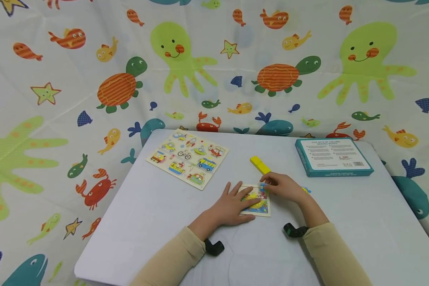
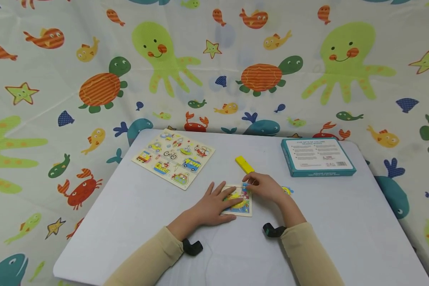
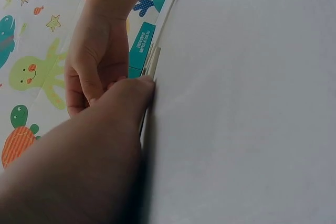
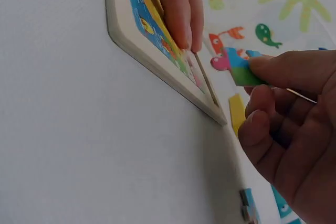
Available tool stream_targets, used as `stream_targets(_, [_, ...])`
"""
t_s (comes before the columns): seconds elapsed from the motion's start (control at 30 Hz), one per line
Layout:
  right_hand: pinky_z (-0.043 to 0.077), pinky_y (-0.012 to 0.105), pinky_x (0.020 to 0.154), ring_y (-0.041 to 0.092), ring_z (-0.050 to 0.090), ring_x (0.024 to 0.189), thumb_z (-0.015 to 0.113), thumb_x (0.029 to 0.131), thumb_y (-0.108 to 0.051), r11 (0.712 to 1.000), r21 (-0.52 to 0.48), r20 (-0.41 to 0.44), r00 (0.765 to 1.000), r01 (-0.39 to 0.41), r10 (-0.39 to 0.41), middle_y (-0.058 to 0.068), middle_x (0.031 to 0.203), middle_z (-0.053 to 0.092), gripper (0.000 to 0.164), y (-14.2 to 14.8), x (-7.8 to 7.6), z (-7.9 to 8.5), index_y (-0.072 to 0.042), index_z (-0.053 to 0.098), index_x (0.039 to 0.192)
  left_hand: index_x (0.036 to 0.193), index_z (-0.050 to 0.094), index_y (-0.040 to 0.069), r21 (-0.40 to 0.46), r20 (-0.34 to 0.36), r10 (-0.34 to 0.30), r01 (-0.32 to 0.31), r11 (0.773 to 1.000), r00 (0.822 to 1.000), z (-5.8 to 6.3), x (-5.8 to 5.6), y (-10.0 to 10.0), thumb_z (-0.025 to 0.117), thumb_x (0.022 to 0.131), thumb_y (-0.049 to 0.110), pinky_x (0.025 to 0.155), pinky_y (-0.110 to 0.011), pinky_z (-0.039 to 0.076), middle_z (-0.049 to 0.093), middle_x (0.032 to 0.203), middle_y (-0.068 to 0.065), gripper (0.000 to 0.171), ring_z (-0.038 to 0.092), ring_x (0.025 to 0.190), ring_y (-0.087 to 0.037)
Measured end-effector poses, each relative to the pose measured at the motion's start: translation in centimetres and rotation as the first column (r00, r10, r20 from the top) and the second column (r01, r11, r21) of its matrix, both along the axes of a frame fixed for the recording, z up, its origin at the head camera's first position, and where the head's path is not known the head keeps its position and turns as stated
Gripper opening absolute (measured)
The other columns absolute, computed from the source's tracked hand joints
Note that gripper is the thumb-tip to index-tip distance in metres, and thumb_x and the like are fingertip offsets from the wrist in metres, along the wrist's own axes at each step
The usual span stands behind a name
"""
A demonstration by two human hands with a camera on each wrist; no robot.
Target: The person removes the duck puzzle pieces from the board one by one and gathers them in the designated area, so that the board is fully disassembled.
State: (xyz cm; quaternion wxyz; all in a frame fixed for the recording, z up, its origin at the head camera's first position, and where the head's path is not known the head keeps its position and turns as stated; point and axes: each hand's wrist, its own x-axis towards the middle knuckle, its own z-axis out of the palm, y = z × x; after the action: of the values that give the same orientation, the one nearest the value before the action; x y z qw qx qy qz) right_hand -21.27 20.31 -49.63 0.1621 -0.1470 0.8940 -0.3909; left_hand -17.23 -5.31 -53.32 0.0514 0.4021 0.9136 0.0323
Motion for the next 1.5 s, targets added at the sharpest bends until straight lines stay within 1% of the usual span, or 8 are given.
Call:
stream_targets(0.13, [0.051, 0.032, 0.066, 0.022, 0.058, 0.072, 0.065, 0.095, -0.026, 1.000, -0.024, 0.012, 1.000, 0.018, -0.018, 0.005, 0.095, 0.061, 0.022, 1.0, 0.0, 0.5, -0.019, 0.061, 0.116, 0.151, 0.016, 0.055, 0.011, 0.015, 0.000, 0.000, 1.000, 1.000, 0.1, 0.1, 0.0, 0.029, 0.095, 0.073, 0.120, -0.067, 0.008, 0.014, 0.167, 0.006, 0.061, 0.004, 0.155, -0.034])
stream_targets(0.33, [0.051, 0.031, 0.064, 0.023, 0.058, 0.074, 0.064, 0.097, -0.031, 0.998, -0.023, 0.027, 0.998, 0.058, -0.057, 0.007, 0.092, 0.060, 0.020, 4.0, 0.0, 1.0, -0.021, 0.061, 0.113, 0.152, 0.019, 0.053, 0.032, 0.019, -0.010, 0.009, 0.999, 1.000, 0.4, 0.2, -0.1, 0.032, 0.097, 0.069, 0.120, -0.066, 0.008, 0.015, 0.167, 0.005, 0.059, 0.006, 0.155, -0.035])
stream_targets(0.57, [0.049, 0.031, 0.072, 0.024, 0.055, 0.090, 0.059, 0.099, -0.039, 0.990, 0.035, -0.017, 0.990, 0.137, -0.137, 0.008, 0.105, 0.062, 0.029, 8.2, 0.8, 2.0, -0.018, 0.063, 0.119, 0.152, 0.020, 0.054, 0.050, 0.023, -0.013, 0.011, 0.999, 1.000, 0.2, 0.1, -0.3, 0.033, 0.097, 0.069, 0.121, -0.065, 0.006, 0.015, 0.167, 0.006, 0.058, 0.006, 0.155, -0.035])
stream_targets(0.77, [0.047, 0.032, 0.066, 0.023, 0.054, 0.080, 0.056, 0.099, -0.044, 0.979, 0.035, 0.032, 0.979, 0.200, -0.201, 0.011, 0.091, 0.058, 0.039, 11.4, 1.5, 2.2, -0.014, 0.060, 0.124, 0.151, 0.021, 0.054, 0.056, 0.029, -0.007, 0.006, 0.998, 1.000, 0.2, 0.1, -0.3, 0.033, 0.096, 0.069, 0.121, -0.065, 0.006, 0.016, 0.166, 0.006, 0.058, 0.006, 0.155, -0.034])
stream_targets(0.9, [0.041, 0.031, 0.062, 0.019, 0.052, 0.074, 0.054, 0.100, -0.046, 0.970, 0.074, 0.037, 0.971, 0.232, -0.235, 0.007, 0.080, 0.054, 0.041, 13.2, 2.0, 1.9, -0.013, 0.058, 0.125, 0.151, 0.023, 0.053, 0.062, 0.025, -0.009, 0.007, 0.998, 1.000, 0.1, 0.1, -0.3, 0.033, 0.096, 0.070, 0.121, -0.065, 0.007, 0.017, 0.166, 0.006, 0.059, 0.006, 0.155, -0.034])
stream_targets(1.03, [0.038, 0.031, 0.064, 0.019, 0.051, 0.071, 0.053, 0.099, -0.049, 0.961, 0.108, 0.039, 0.965, 0.255, -0.260, 0.005, 0.074, 0.051, 0.045, 14.8, 2.2, 1.4, -0.012, 0.058, 0.124, 0.151, 0.024, 0.053, 0.067, 0.014, -0.011, 0.010, 0.998, 1.000, -0.1, 0.0, -0.4, 0.033, 0.096, 0.070, 0.121, -0.064, 0.007, 0.017, 0.166, 0.006, 0.058, 0.007, 0.155, -0.033])
stream_targets(1.3, [0.038, 0.030, 0.065, 0.019, 0.052, 0.074, 0.054, 0.097, -0.055, 0.947, 0.162, 0.070, 0.954, 0.278, -0.292, 0.005, 0.075, 0.052, 0.054, 16.7, 2.2, 0.3, -0.011, 0.058, 0.129, 0.150, 0.028, 0.053, 0.079, 0.013, -0.009, 0.008, 0.997, 1.000, -0.2, -0.1, -0.4, 0.033, 0.097, 0.069, 0.122, -0.063, 0.007, 0.018, 0.166, 0.007, 0.057, 0.007, 0.155, -0.032])
stream_targets(1.5, [0.040, 0.029, 0.064, 0.018, 0.052, 0.075, 0.055, 0.098, -0.048, 0.947, 0.172, 0.095, 0.953, 0.270, -0.288, 0.005, 0.078, 0.053, 0.050, 17.3, 2.2, -0.2, -0.009, 0.059, 0.130, 0.149, 0.029, 0.054, 0.097, 0.016, -0.008, 0.006, 0.995, 1.000, -0.1, -0.2, -0.5, 0.034, 0.097, 0.069, 0.122, -0.062, 0.007, 0.016, 0.166, 0.007, 0.055, 0.008, 0.155, -0.031])
